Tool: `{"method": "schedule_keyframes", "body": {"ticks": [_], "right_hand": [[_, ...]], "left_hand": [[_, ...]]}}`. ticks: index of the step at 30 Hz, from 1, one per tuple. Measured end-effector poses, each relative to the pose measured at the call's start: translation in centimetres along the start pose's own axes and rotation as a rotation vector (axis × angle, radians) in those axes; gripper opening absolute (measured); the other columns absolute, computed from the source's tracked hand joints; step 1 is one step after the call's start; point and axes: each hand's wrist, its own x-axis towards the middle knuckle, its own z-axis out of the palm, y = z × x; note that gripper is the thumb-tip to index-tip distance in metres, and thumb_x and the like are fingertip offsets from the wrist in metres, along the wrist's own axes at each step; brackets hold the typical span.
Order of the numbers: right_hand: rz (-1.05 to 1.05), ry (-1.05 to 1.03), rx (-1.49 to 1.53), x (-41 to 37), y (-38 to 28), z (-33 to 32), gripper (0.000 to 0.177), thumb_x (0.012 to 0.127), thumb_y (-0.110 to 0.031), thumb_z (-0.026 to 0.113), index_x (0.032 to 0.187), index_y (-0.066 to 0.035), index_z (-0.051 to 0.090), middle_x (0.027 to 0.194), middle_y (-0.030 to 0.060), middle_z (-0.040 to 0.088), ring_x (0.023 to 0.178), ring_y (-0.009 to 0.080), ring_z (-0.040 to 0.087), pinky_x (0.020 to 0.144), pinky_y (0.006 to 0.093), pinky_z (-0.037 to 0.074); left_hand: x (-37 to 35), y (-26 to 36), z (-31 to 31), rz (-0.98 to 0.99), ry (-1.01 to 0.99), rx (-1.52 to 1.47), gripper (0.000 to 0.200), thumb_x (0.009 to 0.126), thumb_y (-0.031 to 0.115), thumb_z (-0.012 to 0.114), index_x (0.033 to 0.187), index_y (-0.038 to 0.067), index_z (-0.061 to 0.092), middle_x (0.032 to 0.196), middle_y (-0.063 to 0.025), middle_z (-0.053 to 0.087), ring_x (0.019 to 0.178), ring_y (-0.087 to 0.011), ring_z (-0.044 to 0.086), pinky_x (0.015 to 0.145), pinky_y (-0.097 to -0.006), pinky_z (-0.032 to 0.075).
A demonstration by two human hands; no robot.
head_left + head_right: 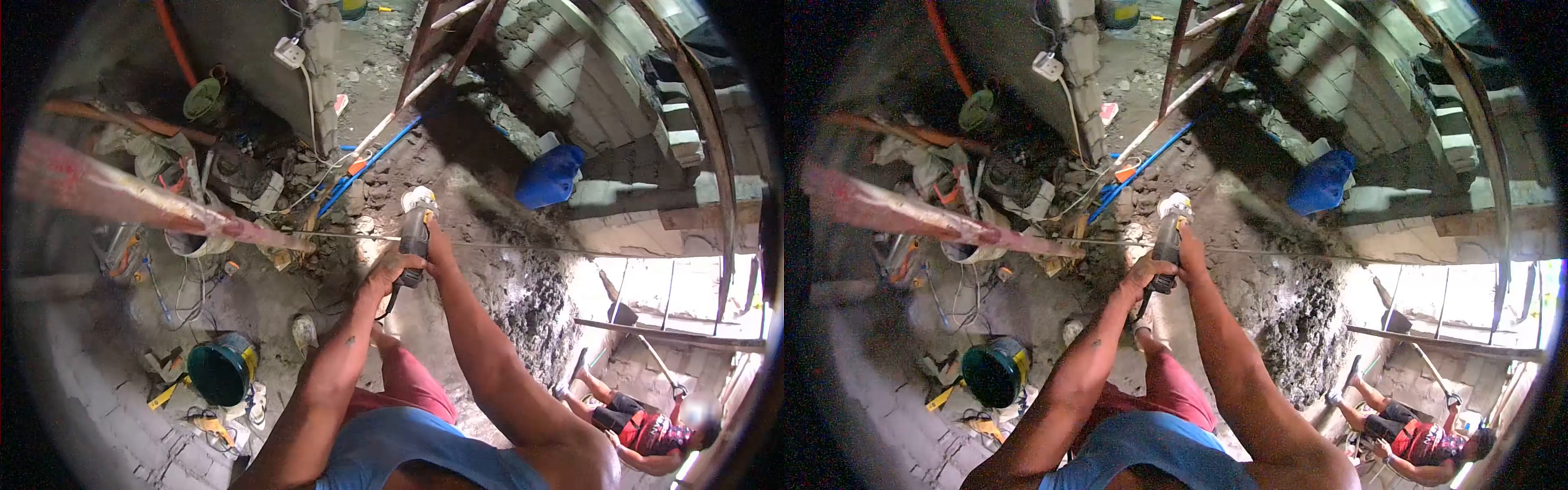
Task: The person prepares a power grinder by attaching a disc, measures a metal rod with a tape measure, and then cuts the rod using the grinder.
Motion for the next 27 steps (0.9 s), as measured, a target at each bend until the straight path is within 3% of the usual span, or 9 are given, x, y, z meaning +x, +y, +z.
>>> {"method": "schedule_keyframes", "body": {"ticks": [1,4,8,11,14,16,23,25,27], "right_hand": [[-0.026,0.116,-0.232,0.3,-0.6,0.3,0.059,0.099,-0.056,0.051,0.103,0.001,0.067,0.089,0.0102,0.067,0.074,0.0199,0.067,0.065,0.0362,0.053],[-0.097,0.177,-0.283,2.4,-0.2,0.1,0.063,0.1,-0.059,0.047,0.098,0.001,0.067,0.087,0.0099,0.067,0.072,0.0199,0.066,0.062,0.0363,0.052],[-0.116,0.206,-0.195,8.0,2.3,-2.6,0.064,0.1,-0.06,0.046,0.098,0.0,0.067,0.085,0.0095,0.066,0.071,0.0201,0.066,0.06,0.0368,0.052],[-0.082,0.217,-0.202,9.8,2.3,-3.2,0.062,0.1,-0.06,0.046,0.102,-0.001,0.065,0.085,0.009,0.065,0.069,0.0202,0.066,0.058,0.0374,0.052],[-0.042,0.172,0.036,9.1,1.0,-2.5,0.061,0.1,-0.06,0.047,0.109,-0.002,0.063,0.086,0.0091,0.066,0.068,0.0202,0.065,0.058,0.0377,0.053],[0.008,0.105,0.057,8.8,0.2,-2.5,0.068,0.1,-0.058,0.048,0.126,0.003,0.058,0.108,0.012,0.066,0.086,0.0233,0.066,0.074,0.0396,0.054],[0.061,0.156,0.001,7.9,-1.2,-0.7,0.064,0.098,-0.057,0.055,0.125,0.002,0.059,0.107,0.011,0.066,0.09,0.0226,0.066,0.076,0.0381,0.055],[-0.052,0.126,-0.086,7.9,-1.4,-0.3,0.067,0.098,-0.06,0.054,0.126,0.0,0.059,0.107,0.0105,0.066,0.092,0.0232,0.066,0.08,0.0386,0.055],[-0.031,0.085,-0.028,6.5,-2.5,0.6,0.068,0.098,-0.061,0.053,0.127,0.0,0.058,0.107,0.0105,0.066,0.092,0.0233,0.066,0.081,0.0387,0.055]], "left_hand": [[0.8,0.2,-0.1,-0.018,0.005,0.041,0.051,0.067,0.012,0.081,0.111,-0.001,0.058,0.088,-0.0083,0.066,0.071,-0.0185,0.065,0.058,-0.0318,0.053],[3.2,0.5,-0.5,-0.064,0.055,0.097,0.055,0.069,0.014,0.081,0.115,-0.001,0.056,0.087,-0.0085,0.066,0.072,-0.0184,0.065,0.058,-0.032,0.053],[5.6,1.1,-0.8,-0.065,0.05,0.168,0.056,0.071,0.016,0.08,0.118,-0.002,0.054,0.086,-0.0086,0.066,0.072,-0.0183,0.065,0.062,-0.0324,0.053],[8.3,0.1,-1.8,-0.025,-0.015,0.186,0.049,0.071,0.016,0.08,0.112,-0.001,0.058,0.084,-0.0072,0.066,0.071,-0.0178,0.064,0.061,-0.0333,0.053],[7.0,2.9,0.1,-0.13,-0.036,0.197,0.037,0.072,0.017,0.08,0.102,0.002,0.063,0.08,-0.005,0.066,0.066,-0.0167,0.063,0.053,-0.0335,0.05],[7.2,3.0,0.2,-0.075,-0.006,0.235,0.029,0.076,0.019,0.077,0.097,0.001,0.066,0.075,-0.0049,0.067,0.057,-0.0153,0.062,0.048,-0.0306,0.049],[7.6,4.3,-0.1,-0.117,0.028,0.16,0.022,0.07,0.012,0.078,0.09,0.002,0.072,0.078,-0.0059,0.07,0.06,-0.0151,0.063,0.053,-0.0306,0.049],[7.8,4.8,-0.1,-0.111,0.055,0.166,0.022,0.071,0.011,0.077,0.09,0.002,0.073,0.077,-0.0063,0.071,0.062,-0.0153,0.064,0.056,-0.0306,0.05],[7.4,5.2,-0.4,0.061,0.017,0.303,0.024,0.068,0.011,0.079,0.089,0.001,0.072,0.078,-0.0066,0.071,0.066,-0.0162,0.066,0.062,-0.0315,0.052]]}}
